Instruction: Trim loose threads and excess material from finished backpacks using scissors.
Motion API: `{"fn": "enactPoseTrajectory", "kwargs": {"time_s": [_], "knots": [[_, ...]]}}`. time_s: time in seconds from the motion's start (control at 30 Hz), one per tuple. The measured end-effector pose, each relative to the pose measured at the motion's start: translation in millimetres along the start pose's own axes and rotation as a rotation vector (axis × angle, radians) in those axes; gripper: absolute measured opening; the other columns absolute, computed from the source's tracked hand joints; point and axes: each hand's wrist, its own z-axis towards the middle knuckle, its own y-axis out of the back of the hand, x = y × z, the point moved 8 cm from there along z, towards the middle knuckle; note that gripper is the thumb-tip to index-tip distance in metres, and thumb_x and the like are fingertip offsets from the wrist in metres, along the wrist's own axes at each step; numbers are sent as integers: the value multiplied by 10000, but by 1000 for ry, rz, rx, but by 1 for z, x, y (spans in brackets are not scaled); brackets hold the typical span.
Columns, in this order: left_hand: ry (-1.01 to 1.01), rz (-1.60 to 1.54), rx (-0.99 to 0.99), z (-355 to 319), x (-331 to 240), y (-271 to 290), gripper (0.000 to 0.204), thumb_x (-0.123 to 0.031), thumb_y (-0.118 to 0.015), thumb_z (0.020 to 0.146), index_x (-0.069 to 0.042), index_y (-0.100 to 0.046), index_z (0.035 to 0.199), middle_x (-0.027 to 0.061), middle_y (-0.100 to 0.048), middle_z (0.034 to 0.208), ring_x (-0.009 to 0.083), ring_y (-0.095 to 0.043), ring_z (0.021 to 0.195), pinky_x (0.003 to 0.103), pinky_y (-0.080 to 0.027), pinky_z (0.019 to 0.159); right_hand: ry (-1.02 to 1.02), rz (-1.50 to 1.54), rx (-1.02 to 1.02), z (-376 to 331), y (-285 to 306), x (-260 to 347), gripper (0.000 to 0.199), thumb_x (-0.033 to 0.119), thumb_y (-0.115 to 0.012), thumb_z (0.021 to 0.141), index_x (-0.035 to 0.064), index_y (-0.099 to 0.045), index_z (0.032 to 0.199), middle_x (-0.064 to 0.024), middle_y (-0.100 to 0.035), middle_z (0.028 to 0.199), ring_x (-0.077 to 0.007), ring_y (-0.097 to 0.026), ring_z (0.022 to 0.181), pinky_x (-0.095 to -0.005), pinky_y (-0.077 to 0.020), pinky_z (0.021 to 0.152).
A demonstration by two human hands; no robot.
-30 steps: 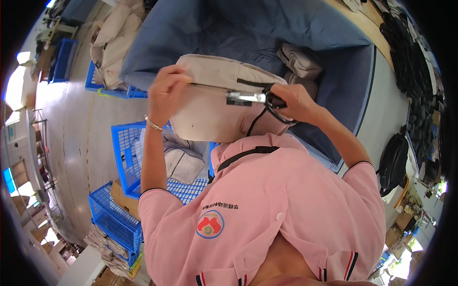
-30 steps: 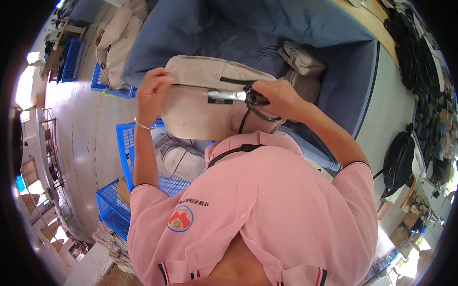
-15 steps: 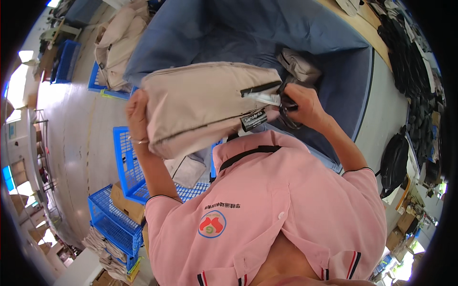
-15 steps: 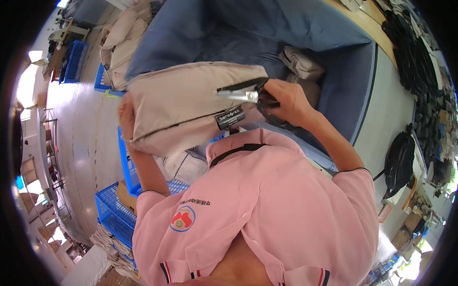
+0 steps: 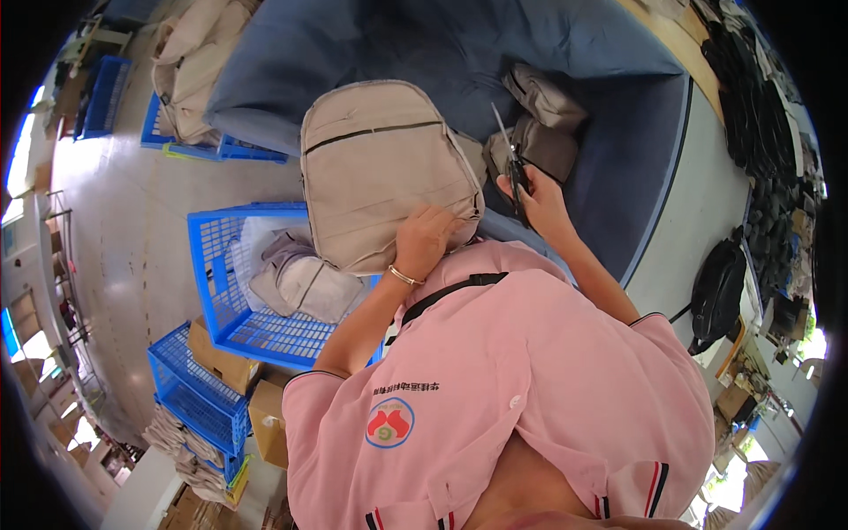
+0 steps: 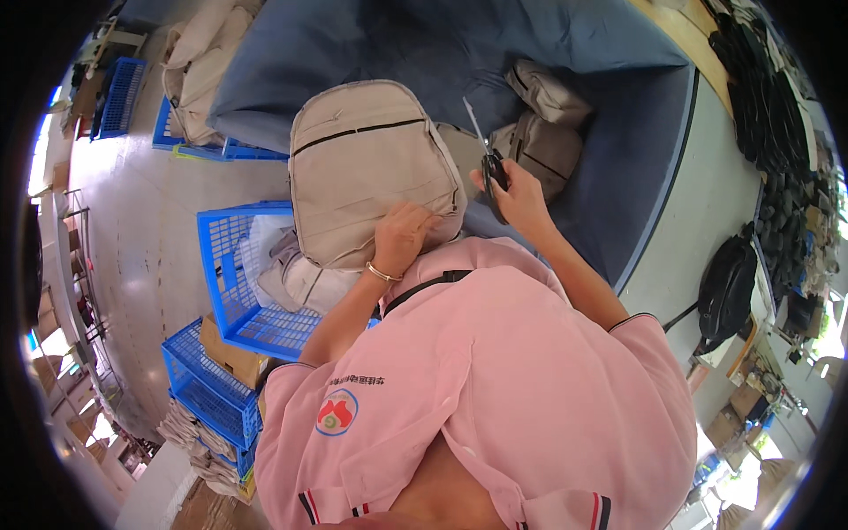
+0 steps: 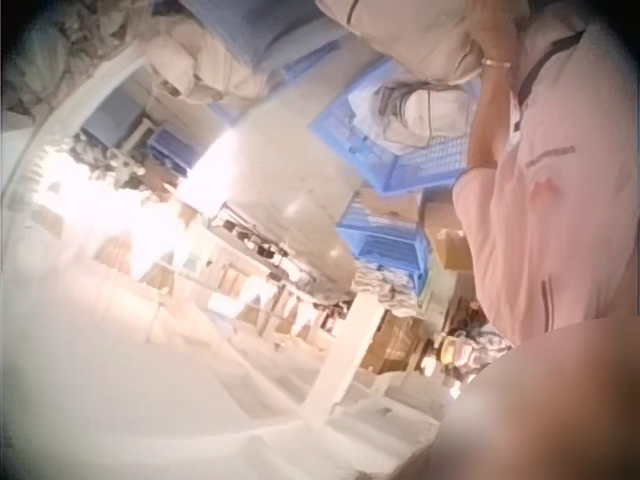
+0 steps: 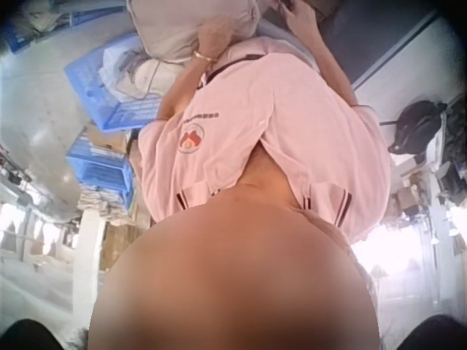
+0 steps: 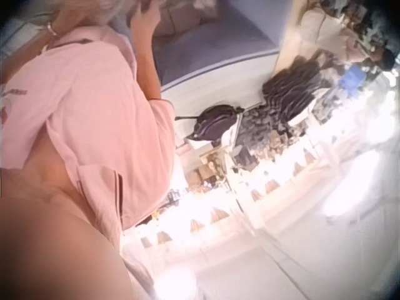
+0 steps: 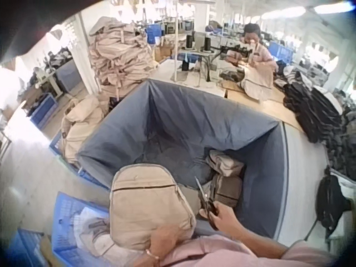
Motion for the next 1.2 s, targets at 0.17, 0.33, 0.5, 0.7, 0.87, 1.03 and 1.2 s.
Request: {"fn": "enactPoseTrajectory", "kwargs": {"time_s": [0.17,0.33,0.5,0.7,0.87,1.03,1.2], "knots": [[99,-78,-4,2,-1,-14,84,-137,-673,854,-61,-688,822,73,-639,805,289,-583,756,392,-469,685,-40,-195,-45,-12,-18,1,306,259,-716,857,-2,-578,937,-150,-601,722,-281,-602,665,-377,-484,635],[150,-126,46,-6,1,-20,88,-149,-693,845,-62,-704,840,71,-636,816,283,-583,760,389,-478,676,-86,-203,-118,16,-40,-12,448,396,-747,838,4,-530,858,-190,-593,701,-304,-624,653,-390,-479,614],[156,-216,119,-11,5,-21,104,-196,-720,831,-94,-712,843,64,-626,824,269,-603,791,366,-493,691,118,-180,-378,75,-53,24,415,323,-794,785,-10,-568,889,-171,-642,760,-291,-672,756,-370,-489,666],[50,796,-128,-2,37,77,290,-217,-755,815,-90,-694,1068,119,-709,991,315,-657,951,417,-476,934,-262,698,-95,100,-69,-27,292,106,-849,718,56,-607,873,-40,-668,801,-139,-598,679,-269,-459,631],[999,-332,-526,-79,191,90,414,-245,-759,858,35,-656,1144,123,-710,1022,201,-642,868,319,-494,824,-379,1023,-95,89,-81,-32,326,116,-863,716,62,-581,872,-33,-644,759,-109,-580,640,-236,-436,585],[1038,-548,-548,-83,185,72,387,-268,-714,913,60,-666,1112,63,-701,1006,116,-592,848,267,-480,761,-373,453,-187,57,-45,-32,212,132,-764,834,56,-594,935,-32,-651,780,-176,-631,695,-290,-484,643],[1063,-507,-602,-88,180,71,369,-282,-696,926,54,-683,1077,49,-695,971,106,-581,829,269,-474,740,-101,-338,-157,-15,-22,15,654,544,-764,778,-21,-532,1011,-186,-616,888,-377,-621,821,-451,-511,720]]}}
